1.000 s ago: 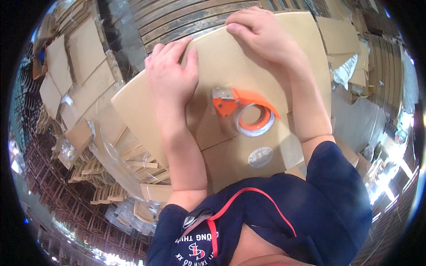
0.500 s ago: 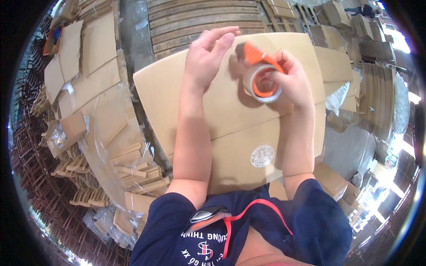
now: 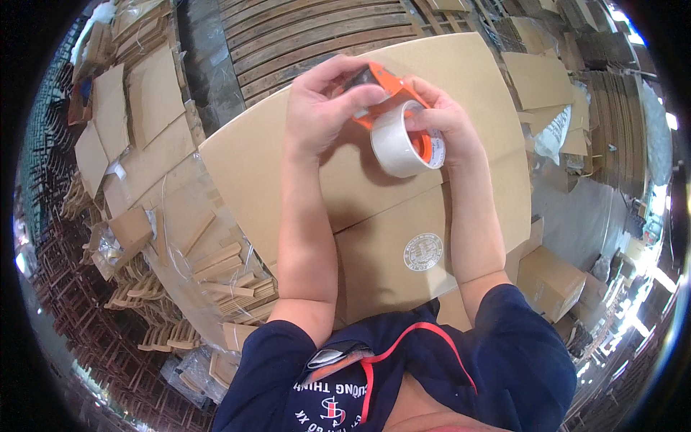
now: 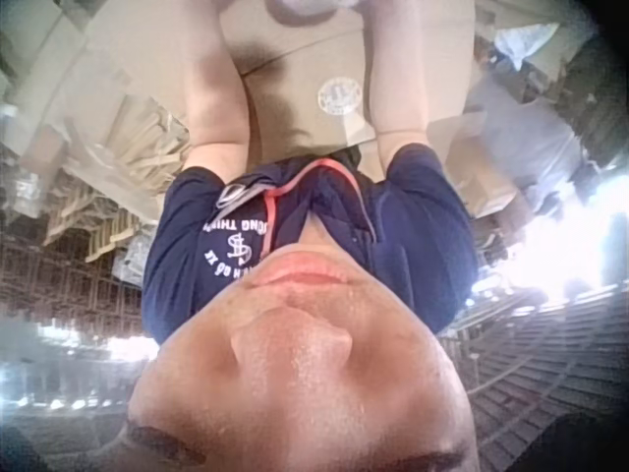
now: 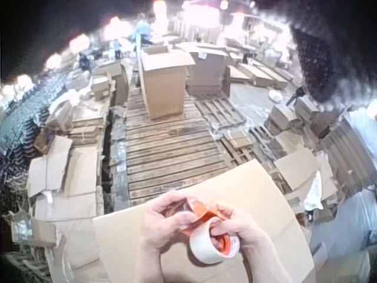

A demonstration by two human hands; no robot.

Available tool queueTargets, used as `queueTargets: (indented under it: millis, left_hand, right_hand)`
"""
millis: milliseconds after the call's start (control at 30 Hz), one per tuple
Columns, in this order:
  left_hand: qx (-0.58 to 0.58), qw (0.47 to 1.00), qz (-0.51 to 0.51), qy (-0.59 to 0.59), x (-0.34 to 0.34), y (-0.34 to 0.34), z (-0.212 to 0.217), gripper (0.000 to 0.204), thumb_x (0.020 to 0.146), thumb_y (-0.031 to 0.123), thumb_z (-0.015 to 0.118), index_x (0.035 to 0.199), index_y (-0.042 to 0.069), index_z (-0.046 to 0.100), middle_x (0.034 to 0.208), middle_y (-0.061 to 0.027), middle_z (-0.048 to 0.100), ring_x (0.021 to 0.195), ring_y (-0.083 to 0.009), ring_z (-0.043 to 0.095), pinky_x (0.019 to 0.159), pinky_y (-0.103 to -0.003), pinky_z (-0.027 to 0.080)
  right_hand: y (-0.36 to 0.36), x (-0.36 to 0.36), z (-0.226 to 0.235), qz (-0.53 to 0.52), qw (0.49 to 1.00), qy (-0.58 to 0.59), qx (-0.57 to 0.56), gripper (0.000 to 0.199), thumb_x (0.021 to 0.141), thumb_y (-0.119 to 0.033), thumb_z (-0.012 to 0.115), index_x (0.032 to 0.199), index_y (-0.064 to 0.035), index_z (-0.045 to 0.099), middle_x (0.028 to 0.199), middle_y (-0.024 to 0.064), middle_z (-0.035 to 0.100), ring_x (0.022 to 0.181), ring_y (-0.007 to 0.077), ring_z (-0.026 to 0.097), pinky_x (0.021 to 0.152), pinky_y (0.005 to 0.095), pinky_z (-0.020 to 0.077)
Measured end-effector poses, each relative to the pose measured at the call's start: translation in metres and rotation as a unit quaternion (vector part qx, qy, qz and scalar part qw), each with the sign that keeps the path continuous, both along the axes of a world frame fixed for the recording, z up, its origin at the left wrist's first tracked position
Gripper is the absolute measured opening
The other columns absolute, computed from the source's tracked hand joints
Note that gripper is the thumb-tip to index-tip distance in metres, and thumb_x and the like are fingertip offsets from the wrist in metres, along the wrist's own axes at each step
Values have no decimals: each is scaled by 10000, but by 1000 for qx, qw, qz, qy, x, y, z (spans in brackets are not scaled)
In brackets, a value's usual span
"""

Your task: The person places white cylindrical items into a cardboard box, adds cardboard dividers, and seals the box with packing tape. The person repeats this process for multiple boxes, arranging items and securing flaps with tape.

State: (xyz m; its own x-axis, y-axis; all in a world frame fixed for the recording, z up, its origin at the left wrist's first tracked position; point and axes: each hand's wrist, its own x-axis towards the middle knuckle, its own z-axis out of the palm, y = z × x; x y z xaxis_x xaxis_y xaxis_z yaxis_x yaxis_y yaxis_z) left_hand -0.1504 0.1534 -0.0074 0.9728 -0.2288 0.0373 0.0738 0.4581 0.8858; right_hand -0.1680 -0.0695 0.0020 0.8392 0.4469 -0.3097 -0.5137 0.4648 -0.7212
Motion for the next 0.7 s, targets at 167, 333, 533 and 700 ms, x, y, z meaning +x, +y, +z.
queueTargets:
  millis: [167,333,533,700]
  left_hand:
    - [-68,993,90,-36,2,15,-15,78,919,48,792,983,6,774,838,-18,710,751,-84,646,636,-255,483]
    - [-9,998,53,19,0,14,-9,499,1027,459,685,1047,-35,760,817,-33,714,718,-100,641,662,-242,511]
    - [-229,961,155,24,12,21,-1,1002,1008,820,271,1284,-75,625,769,-80,669,740,-199,611,878,-435,537]
    - [-80,941,325,47,15,23,-14,853,1061,731,302,1225,-39,629,711,-70,615,729,-216,569,874,-416,478]
  right_hand:
    - [5,-5,2,14,996,-3,91,597,839,-63,691,1402,49,528,1205,225,676,1049,281,708,856,374,609]
    - [-1,-3,-4,-9,991,23,134,594,851,-137,667,1399,56,542,1226,237,670,1105,314,699,907,393,610]
    - [4,-2,-4,-164,974,30,151,481,873,-107,612,1323,57,563,1103,214,700,916,327,743,828,393,624]
    - [46,1,66,-329,905,-225,-150,309,946,-177,639,1200,-6,688,1190,151,713,1006,257,724,861,406,589]
